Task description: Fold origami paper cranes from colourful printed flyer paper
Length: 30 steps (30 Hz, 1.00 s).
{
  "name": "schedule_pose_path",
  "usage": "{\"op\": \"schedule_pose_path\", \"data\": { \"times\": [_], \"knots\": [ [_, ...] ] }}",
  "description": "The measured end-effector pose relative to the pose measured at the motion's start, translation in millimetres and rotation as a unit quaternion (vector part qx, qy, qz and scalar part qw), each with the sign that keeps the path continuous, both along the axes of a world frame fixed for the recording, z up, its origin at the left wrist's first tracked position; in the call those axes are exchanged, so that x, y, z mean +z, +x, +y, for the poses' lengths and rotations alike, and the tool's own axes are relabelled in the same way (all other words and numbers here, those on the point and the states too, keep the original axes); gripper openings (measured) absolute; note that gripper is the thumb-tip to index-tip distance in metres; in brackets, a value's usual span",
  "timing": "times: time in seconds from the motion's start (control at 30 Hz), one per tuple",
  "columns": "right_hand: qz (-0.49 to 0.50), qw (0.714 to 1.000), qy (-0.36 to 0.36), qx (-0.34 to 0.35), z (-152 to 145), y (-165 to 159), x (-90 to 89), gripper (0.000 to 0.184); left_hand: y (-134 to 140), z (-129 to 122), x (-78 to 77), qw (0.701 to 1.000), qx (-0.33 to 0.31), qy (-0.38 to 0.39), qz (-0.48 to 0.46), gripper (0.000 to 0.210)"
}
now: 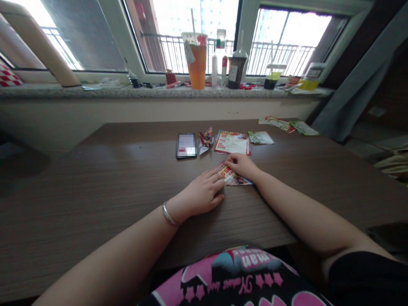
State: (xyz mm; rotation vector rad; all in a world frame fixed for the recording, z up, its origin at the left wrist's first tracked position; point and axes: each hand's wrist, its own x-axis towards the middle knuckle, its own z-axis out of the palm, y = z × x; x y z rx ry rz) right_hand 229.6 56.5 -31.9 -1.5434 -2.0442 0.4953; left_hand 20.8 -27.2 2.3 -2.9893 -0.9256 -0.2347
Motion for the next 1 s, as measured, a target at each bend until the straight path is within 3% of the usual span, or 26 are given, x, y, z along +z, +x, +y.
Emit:
{"op": "schedule_pose_path", "data": {
  "times": [0.2, 0.33, 0.43, 0.7, 0.8, 0.87, 1.0],
  "knots": [
    [0.010, 0.997, -0.004, 0.079, -3.6, -2.8, -0.3, 0.012, 2.4, 12.7, 0.6, 1.000, 0.003, -0.006, -0.021, 0.026],
    [0.011, 0.994, 0.010, 0.105, -4.4, -4.2, -1.2, 0.011, 0.6, 18.6, -11.9, 0.998, -0.008, -0.010, -0.060, 0.023],
    [0.015, 0.994, 0.004, 0.104, -3.7, -4.4, -2.0, 0.013, -0.7, 19.5, -21.2, 0.995, 0.023, -0.025, -0.096, 0.023],
    [0.039, 0.993, -0.012, 0.113, -11.1, 3.9, 5.2, 0.009, -3.1, 16.3, -22.7, 0.994, 0.059, -0.090, 0.003, 0.044],
    [0.002, 0.989, -0.006, 0.148, -16.2, 15.9, 14.7, 0.008, -2.2, 15.5, -24.0, 0.994, 0.074, -0.086, 0.005, 0.052],
    [-0.033, 0.978, 0.012, 0.207, -18.6, 23.7, 21.0, 0.008, -1.3, 15.1, -25.3, 0.994, 0.086, -0.074, 0.004, 0.053],
    [-0.041, 0.957, 0.056, 0.281, -20.8, 29.8, 25.1, 0.021, -0.5, 16.0, -26.3, 0.987, 0.151, -0.057, 0.022, 0.052]
  ]
}}
